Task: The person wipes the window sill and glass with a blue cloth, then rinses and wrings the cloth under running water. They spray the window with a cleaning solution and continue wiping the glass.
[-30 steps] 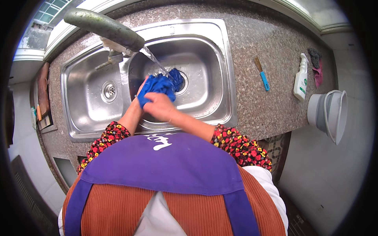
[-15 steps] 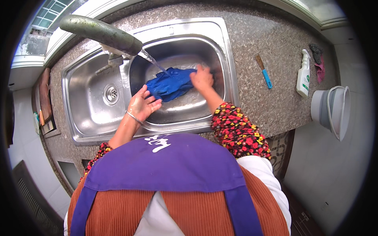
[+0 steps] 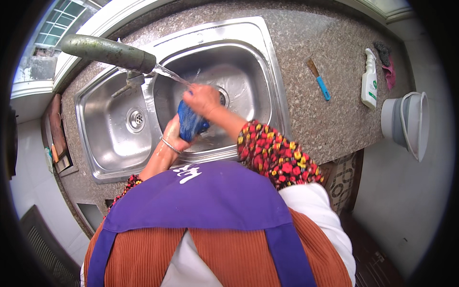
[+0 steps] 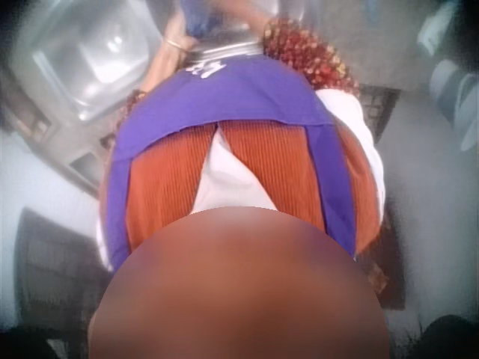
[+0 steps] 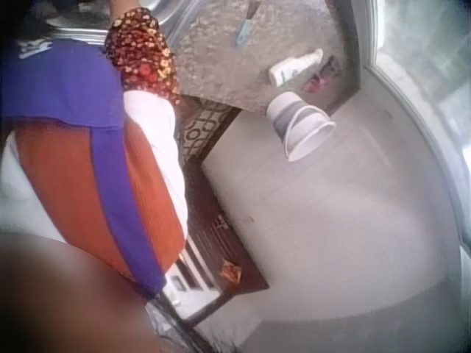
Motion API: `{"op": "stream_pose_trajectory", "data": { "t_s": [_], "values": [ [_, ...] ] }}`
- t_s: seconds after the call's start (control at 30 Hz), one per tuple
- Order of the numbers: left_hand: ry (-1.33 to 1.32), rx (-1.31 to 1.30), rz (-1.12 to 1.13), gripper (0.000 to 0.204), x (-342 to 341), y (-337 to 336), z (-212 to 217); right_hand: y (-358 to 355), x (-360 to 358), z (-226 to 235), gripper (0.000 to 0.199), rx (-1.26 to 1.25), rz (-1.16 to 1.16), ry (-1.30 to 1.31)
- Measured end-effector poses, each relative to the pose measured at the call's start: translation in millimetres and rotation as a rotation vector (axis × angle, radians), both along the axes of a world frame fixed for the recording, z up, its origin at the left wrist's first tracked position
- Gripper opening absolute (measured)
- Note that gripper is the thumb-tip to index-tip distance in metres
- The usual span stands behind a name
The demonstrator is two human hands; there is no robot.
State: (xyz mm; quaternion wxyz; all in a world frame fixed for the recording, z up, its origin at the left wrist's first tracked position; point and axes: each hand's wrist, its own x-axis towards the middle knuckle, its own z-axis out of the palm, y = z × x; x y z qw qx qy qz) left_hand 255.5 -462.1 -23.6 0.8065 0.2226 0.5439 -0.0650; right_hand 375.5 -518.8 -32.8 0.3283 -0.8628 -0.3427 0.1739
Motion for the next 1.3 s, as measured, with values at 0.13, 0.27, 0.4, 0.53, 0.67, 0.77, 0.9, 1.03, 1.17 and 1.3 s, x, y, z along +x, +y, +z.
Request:
{"op": "stream_pose_trajectory", "data": {
  "t_s": [0.13, 0.27, 0.4, 0.53, 0.67, 0.77, 0.9, 1.03, 1.17, 1.3],
  "values": [
    [-0.225, 0.057, 0.121, 0.042, -7, 17, 33, -17, 36, -59, 0.035, -0.108, -0.006, 0.173],
    [-0.2, 0.109, 0.134, 0.043, -13, 45, 38, -42, 13, -71, 0.045, -0.481, 0.442, -0.028],
    [-0.186, 0.153, 0.049, 0.047, -7, 45, 38, -52, 35, -32, 0.03, -0.415, 0.352, 0.173],
    [-0.001, 0.512, -0.272, 0.075, 3, 10, 51, -81, 65, 23, 0.027, 0.037, 0.026, 0.915],
    [-0.302, 0.07, -0.186, 0.063, 33, -14, 52, -86, 38, 53, 0.023, 0.441, -0.081, 1.004],
    [-0.478, -0.231, -0.043, 0.047, 53, -15, 45, -77, 10, 55, 0.02, 0.333, 0.032, 0.086],
    [-0.381, -0.107, 0.038, 0.028, 56, -14, 49, -77, -11, 53, 0.041, 0.6, 0.092, -0.281],
    [-0.368, 0.193, 0.025, 0.022, 63, -28, 62, -65, -17, 55, 0.057, 0.7, -0.067, 0.133],
    [-0.491, 0.496, 0.068, 0.024, 79, -35, 60, -40, -9, 61, 0.042, 0.857, -0.328, 0.634],
    [-0.522, 1.233, -0.175, 0.035, 91, -21, 36, -21, 5, 61, 0.026, 0.959, -0.422, 0.64]
  ]
}}
